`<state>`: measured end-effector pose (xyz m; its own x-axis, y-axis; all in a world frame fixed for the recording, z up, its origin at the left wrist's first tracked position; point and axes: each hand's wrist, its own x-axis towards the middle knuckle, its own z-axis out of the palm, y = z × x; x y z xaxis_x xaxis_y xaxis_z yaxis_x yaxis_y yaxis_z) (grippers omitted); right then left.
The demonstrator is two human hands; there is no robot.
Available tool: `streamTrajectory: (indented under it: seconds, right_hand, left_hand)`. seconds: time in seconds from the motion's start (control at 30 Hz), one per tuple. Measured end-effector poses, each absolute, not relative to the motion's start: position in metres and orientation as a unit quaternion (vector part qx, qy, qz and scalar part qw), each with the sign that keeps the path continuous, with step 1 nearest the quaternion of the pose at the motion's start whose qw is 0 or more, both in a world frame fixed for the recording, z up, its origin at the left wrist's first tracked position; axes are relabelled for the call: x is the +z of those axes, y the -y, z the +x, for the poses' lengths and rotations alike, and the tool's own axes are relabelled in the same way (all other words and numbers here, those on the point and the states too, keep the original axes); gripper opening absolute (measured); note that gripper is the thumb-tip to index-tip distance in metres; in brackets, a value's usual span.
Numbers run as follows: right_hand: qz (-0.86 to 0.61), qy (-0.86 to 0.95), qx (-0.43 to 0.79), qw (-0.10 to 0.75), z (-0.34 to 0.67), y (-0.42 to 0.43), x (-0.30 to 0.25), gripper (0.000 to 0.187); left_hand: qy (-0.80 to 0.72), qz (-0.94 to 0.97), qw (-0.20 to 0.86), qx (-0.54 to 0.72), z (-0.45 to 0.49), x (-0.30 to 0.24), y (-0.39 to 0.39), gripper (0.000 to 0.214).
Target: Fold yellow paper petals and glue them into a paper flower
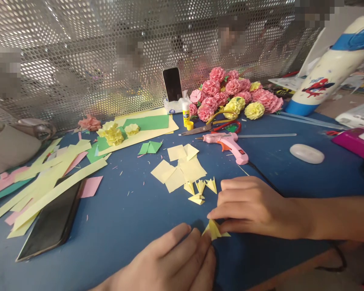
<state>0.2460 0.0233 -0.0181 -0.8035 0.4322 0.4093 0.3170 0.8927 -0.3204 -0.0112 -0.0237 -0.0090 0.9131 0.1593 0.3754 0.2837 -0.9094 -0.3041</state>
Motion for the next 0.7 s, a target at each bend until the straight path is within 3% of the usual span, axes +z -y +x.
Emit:
streamTrajectory:
  seconds: [0.43,0.7]
  right_hand:
    - [-0.123,0.967,-0.037,0.222,0.248,-0.027,-0.015,0.011]
    - [-0.119,0.963,-0.096,0.221,0.244,-0.018,-0.009,0.018]
  left_hand:
    - [0.126,-0.957,0.165,-0.203,-0.011,-0.01,0.023,0.033]
    - [0.164,-0.949,0.154,-0.223,-0.012,-0.016,0.026,0.034]
